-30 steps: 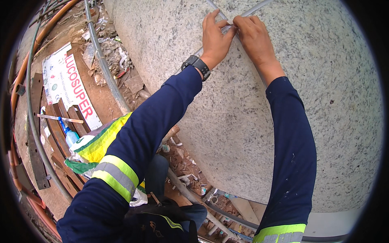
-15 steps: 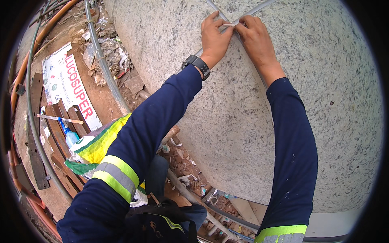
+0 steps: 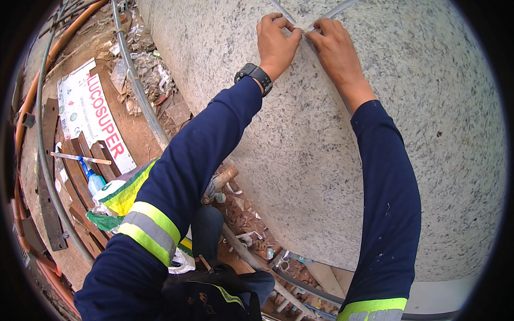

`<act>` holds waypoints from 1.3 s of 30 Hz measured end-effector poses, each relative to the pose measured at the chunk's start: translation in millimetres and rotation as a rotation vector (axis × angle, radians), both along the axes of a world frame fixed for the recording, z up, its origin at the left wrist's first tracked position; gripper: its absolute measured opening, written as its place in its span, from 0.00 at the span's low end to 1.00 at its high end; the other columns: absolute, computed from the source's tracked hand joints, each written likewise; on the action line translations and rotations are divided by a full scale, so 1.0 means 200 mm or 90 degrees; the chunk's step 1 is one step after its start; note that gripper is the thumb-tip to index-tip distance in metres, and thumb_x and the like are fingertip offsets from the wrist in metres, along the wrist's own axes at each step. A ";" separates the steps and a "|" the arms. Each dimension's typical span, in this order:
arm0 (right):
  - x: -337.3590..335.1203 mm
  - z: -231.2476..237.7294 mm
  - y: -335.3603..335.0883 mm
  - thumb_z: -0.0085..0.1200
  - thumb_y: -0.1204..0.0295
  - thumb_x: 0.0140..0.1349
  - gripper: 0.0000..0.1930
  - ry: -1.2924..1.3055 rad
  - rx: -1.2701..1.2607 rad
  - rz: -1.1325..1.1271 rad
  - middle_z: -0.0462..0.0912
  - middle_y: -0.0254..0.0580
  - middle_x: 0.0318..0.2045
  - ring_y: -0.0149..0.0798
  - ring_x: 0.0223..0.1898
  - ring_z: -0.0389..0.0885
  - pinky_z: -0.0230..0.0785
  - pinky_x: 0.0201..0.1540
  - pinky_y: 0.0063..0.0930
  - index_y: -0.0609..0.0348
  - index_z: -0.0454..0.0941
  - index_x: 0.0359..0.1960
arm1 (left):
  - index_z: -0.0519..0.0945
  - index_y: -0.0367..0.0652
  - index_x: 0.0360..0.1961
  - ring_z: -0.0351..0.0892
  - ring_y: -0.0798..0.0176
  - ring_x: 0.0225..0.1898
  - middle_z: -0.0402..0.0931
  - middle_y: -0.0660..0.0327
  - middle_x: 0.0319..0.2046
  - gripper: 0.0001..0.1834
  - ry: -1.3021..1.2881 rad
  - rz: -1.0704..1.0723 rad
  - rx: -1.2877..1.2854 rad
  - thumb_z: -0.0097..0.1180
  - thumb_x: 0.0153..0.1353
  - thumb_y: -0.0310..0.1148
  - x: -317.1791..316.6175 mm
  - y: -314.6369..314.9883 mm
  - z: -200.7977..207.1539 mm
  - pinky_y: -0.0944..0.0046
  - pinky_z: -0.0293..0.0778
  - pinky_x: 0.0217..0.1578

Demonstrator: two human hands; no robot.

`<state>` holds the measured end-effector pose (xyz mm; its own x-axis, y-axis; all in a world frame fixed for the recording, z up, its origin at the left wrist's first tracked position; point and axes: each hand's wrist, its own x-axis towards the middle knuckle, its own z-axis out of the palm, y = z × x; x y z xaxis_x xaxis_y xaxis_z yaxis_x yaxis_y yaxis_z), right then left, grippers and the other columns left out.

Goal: The person applies white tape along the seams of a curved stone or concrete wall. They unroll and tear pieces of tape, press them into the joints, and smooth them down by hand. The work is performed on scaffolding at a construction site.

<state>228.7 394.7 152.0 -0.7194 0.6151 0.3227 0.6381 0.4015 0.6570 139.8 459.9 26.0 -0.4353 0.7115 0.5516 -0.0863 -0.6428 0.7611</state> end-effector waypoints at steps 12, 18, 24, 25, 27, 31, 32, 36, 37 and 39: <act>-0.02 0.01 0.01 0.57 0.75 0.58 0.12 -0.032 0.016 -0.014 0.79 0.39 0.46 0.43 0.50 0.77 0.72 0.56 0.37 0.56 0.86 0.43 | 0.65 0.42 0.71 0.50 0.32 0.73 0.53 0.38 0.72 0.35 0.233 0.032 0.163 0.49 0.59 0.22 0.00 -0.14 -0.11 0.40 0.56 0.69; 0.01 0.01 0.01 0.55 0.75 0.59 0.13 -0.054 0.028 -0.009 0.79 0.38 0.49 0.42 0.54 0.76 0.71 0.57 0.37 0.54 0.86 0.45 | 0.55 0.50 0.77 0.48 0.27 0.73 0.48 0.34 0.73 0.44 0.334 0.074 0.098 0.49 0.57 0.21 0.03 -0.12 -0.12 0.36 0.58 0.67; 0.04 0.02 -0.10 0.55 0.73 0.61 0.15 -0.147 0.072 -0.040 0.77 0.37 0.60 0.43 0.65 0.69 0.64 0.65 0.41 0.50 0.86 0.49 | 0.54 0.52 0.77 0.49 0.27 0.73 0.51 0.34 0.72 0.47 0.360 0.097 0.074 0.51 0.54 0.21 0.02 -0.13 -0.12 0.36 0.59 0.65; 0.04 0.02 -0.12 0.55 0.72 0.62 0.16 -0.151 0.061 -0.049 0.76 0.37 0.61 0.43 0.67 0.68 0.63 0.66 0.41 0.50 0.86 0.50 | 0.55 0.52 0.77 0.50 0.27 0.73 0.52 0.35 0.72 0.47 0.362 0.097 0.074 0.51 0.54 0.22 0.02 -0.13 -0.12 0.36 0.60 0.65; 0.05 0.03 -0.14 0.56 0.72 0.62 0.16 -0.154 0.040 -0.065 0.76 0.37 0.63 0.43 0.69 0.66 0.61 0.68 0.42 0.49 0.86 0.51 | 0.55 0.53 0.77 0.50 0.27 0.72 0.53 0.35 0.72 0.46 0.363 0.094 0.073 0.51 0.55 0.22 0.02 -0.13 -0.12 0.36 0.60 0.65; 0.06 0.05 -0.18 0.58 0.71 0.62 0.17 -0.154 0.007 -0.088 0.75 0.36 0.64 0.44 0.70 0.64 0.60 0.70 0.42 0.49 0.85 0.53 | 0.55 0.53 0.77 0.50 0.26 0.72 0.53 0.34 0.71 0.45 0.350 0.076 0.073 0.51 0.57 0.24 0.01 -0.13 -0.12 0.36 0.60 0.66; 0.06 0.06 -0.19 0.59 0.71 0.61 0.17 -0.154 0.002 -0.092 0.75 0.35 0.64 0.44 0.71 0.64 0.59 0.70 0.43 0.48 0.85 0.53 | 0.55 0.53 0.77 0.50 0.26 0.72 0.53 0.34 0.71 0.44 0.344 0.070 0.074 0.51 0.57 0.24 0.01 -0.12 -0.12 0.36 0.60 0.66; 0.06 0.06 -0.24 0.60 0.71 0.62 0.17 -0.157 0.022 -0.108 0.73 0.33 0.66 0.44 0.73 0.61 0.59 0.72 0.44 0.46 0.85 0.53 | 0.56 0.51 0.77 0.50 0.26 0.72 0.53 0.33 0.71 0.42 0.323 0.050 0.074 0.50 0.59 0.26 0.00 -0.14 -0.11 0.36 0.59 0.67; 0.07 0.05 -0.24 0.60 0.70 0.62 0.17 -0.156 0.023 -0.113 0.73 0.32 0.67 0.44 0.73 0.61 0.58 0.72 0.44 0.45 0.85 0.54 | 0.57 0.51 0.76 0.50 0.26 0.72 0.53 0.32 0.71 0.41 0.322 0.046 0.070 0.50 0.59 0.27 0.01 -0.16 -0.11 0.36 0.59 0.68; 0.07 0.05 -0.25 0.61 0.70 0.62 0.19 -0.156 0.024 -0.116 0.72 0.32 0.68 0.44 0.74 0.59 0.58 0.73 0.45 0.44 0.84 0.56 | 0.58 0.48 0.76 0.50 0.27 0.72 0.53 0.33 0.71 0.40 0.295 0.033 0.072 0.50 0.60 0.28 0.01 -0.15 -0.10 0.37 0.58 0.68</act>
